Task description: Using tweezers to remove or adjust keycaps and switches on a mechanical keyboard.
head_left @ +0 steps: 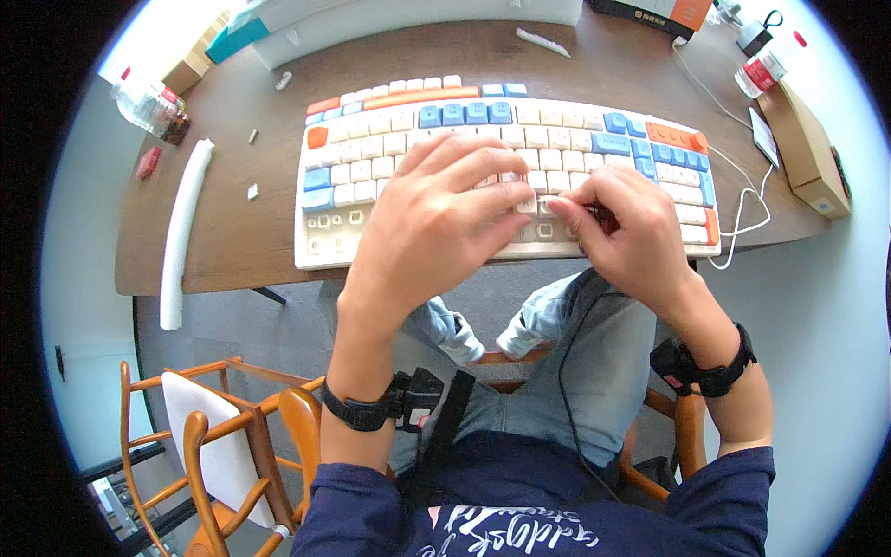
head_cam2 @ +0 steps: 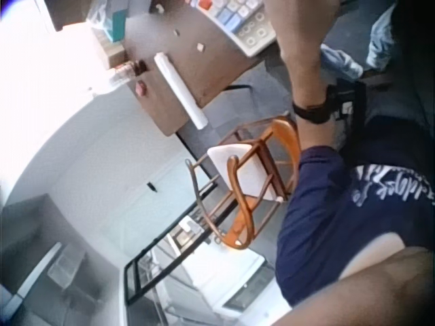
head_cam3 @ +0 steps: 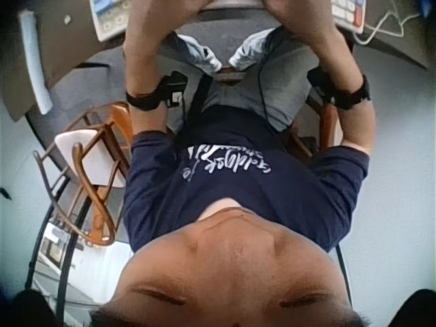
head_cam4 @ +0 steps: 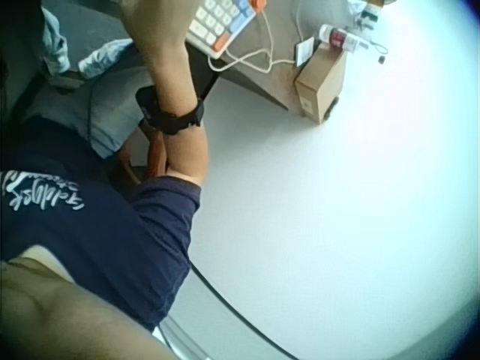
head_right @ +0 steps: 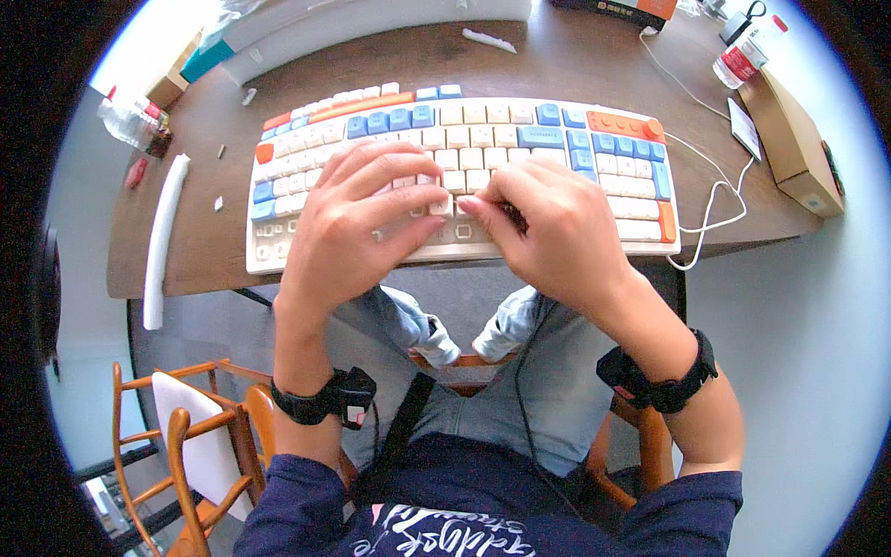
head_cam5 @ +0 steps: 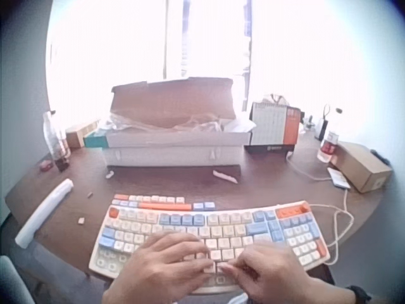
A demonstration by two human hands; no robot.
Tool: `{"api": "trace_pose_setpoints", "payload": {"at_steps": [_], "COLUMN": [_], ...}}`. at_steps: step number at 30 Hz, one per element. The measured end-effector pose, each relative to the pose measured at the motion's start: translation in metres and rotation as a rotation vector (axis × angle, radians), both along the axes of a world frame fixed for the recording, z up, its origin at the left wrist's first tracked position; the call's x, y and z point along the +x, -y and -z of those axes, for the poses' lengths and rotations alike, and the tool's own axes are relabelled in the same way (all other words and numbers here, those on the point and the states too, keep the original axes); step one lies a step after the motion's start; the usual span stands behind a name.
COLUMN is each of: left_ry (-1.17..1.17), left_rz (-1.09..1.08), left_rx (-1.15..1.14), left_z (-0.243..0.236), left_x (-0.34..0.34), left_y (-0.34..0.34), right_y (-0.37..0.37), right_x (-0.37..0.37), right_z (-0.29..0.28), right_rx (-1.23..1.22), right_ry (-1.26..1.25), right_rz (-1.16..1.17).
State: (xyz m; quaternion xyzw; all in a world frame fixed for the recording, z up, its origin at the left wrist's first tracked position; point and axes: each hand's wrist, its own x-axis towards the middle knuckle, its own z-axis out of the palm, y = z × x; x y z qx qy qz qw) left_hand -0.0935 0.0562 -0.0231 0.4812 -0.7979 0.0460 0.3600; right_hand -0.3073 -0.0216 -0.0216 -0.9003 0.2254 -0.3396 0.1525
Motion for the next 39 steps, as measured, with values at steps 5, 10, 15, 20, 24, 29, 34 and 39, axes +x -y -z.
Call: {"api": "trace_pose_setpoints", "payload": {"at_steps": [5,10,15,20,24,29,34,39], "left_ry": [-0.037,-0.388,-0.159,-0.123,-0.055,0.067,0.123,0.096], "left_rz": [0.014,-0.034,-0.236,-0.159,-0.189,-0.261,-0.256,-0.225], "left_rx": [0.105,0.221,0.241,0.473,0.568,0.682,0.661,0.573], "left_z": [-0.006,-0.033,-0.076,-0.061,-0.048,-0.042,-0.038,-0.035], "left_x": [-0.006,0.008,0.044,0.07,0.06,0.052,0.054,0.057], "left_y": [0.004,0.003,0.056,0.11,0.13,0.14,0.139,0.136], "right_y": [-0.002,-0.001,0.0,-0.002,0.0,0.0,0.002,0.001], "right_x": [-0.007,-0.009,-0.011,-0.008,-0.011,-0.01,-0.008,-0.009], "right_z": [0.004,0.004,0.007,0.005,0.007,0.008,0.01,0.008], "right_rx": [-0.105,-0.023,-0.048,-0.063,-0.028,-0.037,-0.041,-0.051], "right_ry": [0.024,0.184,0.226,0.149,0.143,0.152,0.151,0.145], "right_rz": [0.025,-0.004,-0.025,-0.039,-0.034,-0.025,-0.021,-0.018]}}
